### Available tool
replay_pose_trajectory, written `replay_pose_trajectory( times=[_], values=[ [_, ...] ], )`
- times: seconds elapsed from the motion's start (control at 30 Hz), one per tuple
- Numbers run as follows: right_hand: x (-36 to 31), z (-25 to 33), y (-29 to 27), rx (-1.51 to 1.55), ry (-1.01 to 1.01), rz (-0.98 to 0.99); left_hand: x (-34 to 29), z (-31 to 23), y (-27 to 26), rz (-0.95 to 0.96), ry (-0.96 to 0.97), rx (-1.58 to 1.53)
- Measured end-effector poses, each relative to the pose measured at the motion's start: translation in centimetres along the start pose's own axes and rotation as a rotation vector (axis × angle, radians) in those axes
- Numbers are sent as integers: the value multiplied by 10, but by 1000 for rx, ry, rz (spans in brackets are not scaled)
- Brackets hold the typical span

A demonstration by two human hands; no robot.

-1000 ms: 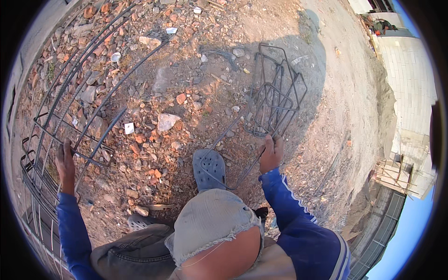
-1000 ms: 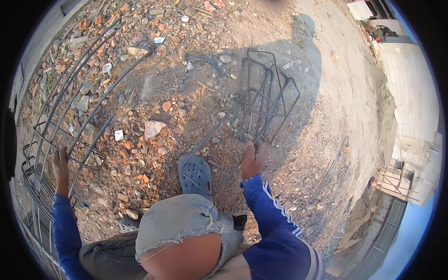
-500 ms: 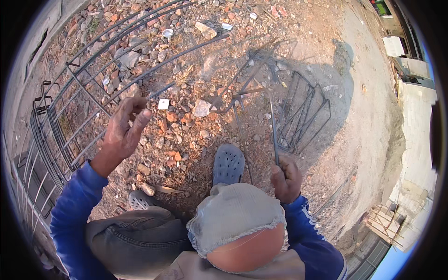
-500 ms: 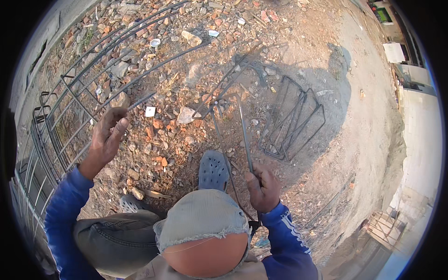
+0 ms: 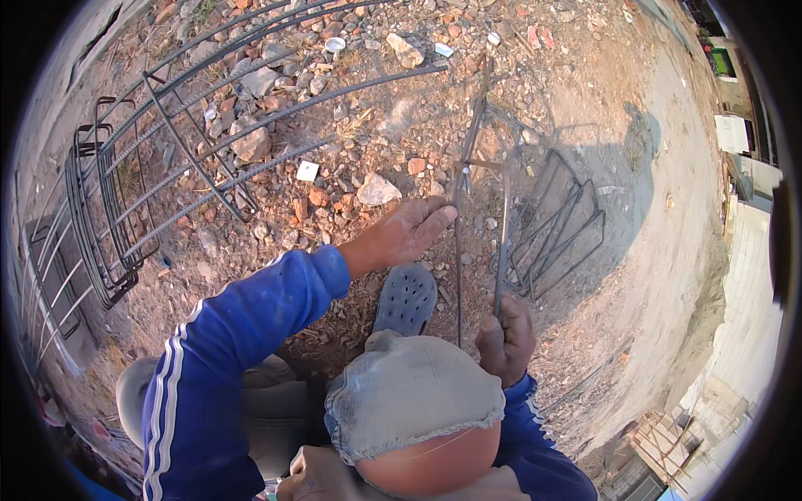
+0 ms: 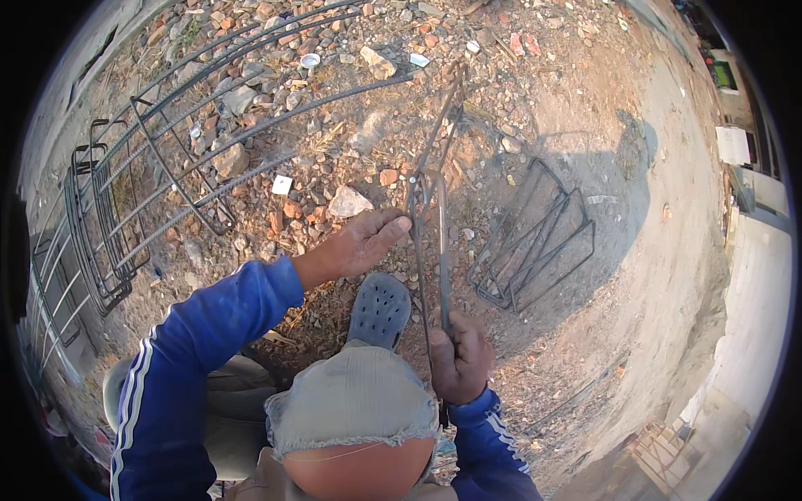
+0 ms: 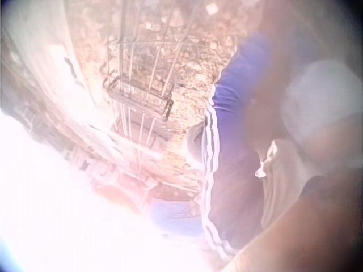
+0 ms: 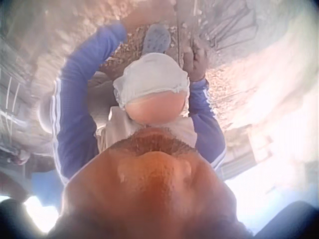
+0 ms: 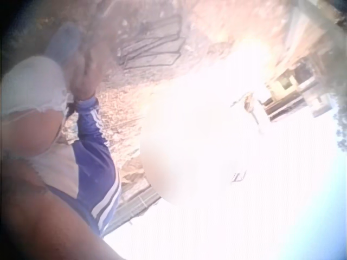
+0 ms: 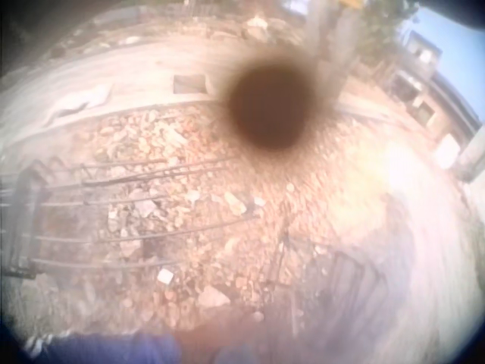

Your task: The person assembles rebar cages by hand on the ground, picking up individual rectangular steel stirrups and positioning them along a set of long straight rebar rods. The person handles the stirrups one by one, slides them into place, and then lifts the entire partially completed structure to stack it with others.

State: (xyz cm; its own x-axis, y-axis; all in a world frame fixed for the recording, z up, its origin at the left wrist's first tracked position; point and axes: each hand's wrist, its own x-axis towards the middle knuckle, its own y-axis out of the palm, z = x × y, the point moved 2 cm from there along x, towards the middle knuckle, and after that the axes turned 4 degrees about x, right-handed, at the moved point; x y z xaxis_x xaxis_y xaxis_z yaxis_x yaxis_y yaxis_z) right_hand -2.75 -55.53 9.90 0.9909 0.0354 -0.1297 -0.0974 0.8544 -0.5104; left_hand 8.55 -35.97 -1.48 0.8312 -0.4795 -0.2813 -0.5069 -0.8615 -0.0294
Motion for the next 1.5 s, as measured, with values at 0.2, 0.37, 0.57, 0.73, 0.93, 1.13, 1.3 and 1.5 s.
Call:
replay_pose_trajectory(
  times=[0.2,0.37,0.57,0.73,0.93,1.13,1.3,1.5],
  values=[
    [23,16,1,-155,14,-11,1,3,-5,-249,71,245],
    [34,51,-32,-168,152,64,17,-9,-18,-312,357,473],
    [19,32,-41,-70,125,84,24,-13,29,-278,518,737],
    [40,-62,-14,157,414,-168,15,-7,70,-252,370,699],
    [58,-78,-17,482,444,-365,-1,22,53,-145,284,613],
    [89,-15,-44,290,179,-427,-17,12,9,288,299,1031],
    [105,3,-25,234,39,-288,-43,-28,-83,128,469,1236],
    [104,-2,1,578,348,-311,-159,-18,-251,-515,-230,1193]
  ],
)
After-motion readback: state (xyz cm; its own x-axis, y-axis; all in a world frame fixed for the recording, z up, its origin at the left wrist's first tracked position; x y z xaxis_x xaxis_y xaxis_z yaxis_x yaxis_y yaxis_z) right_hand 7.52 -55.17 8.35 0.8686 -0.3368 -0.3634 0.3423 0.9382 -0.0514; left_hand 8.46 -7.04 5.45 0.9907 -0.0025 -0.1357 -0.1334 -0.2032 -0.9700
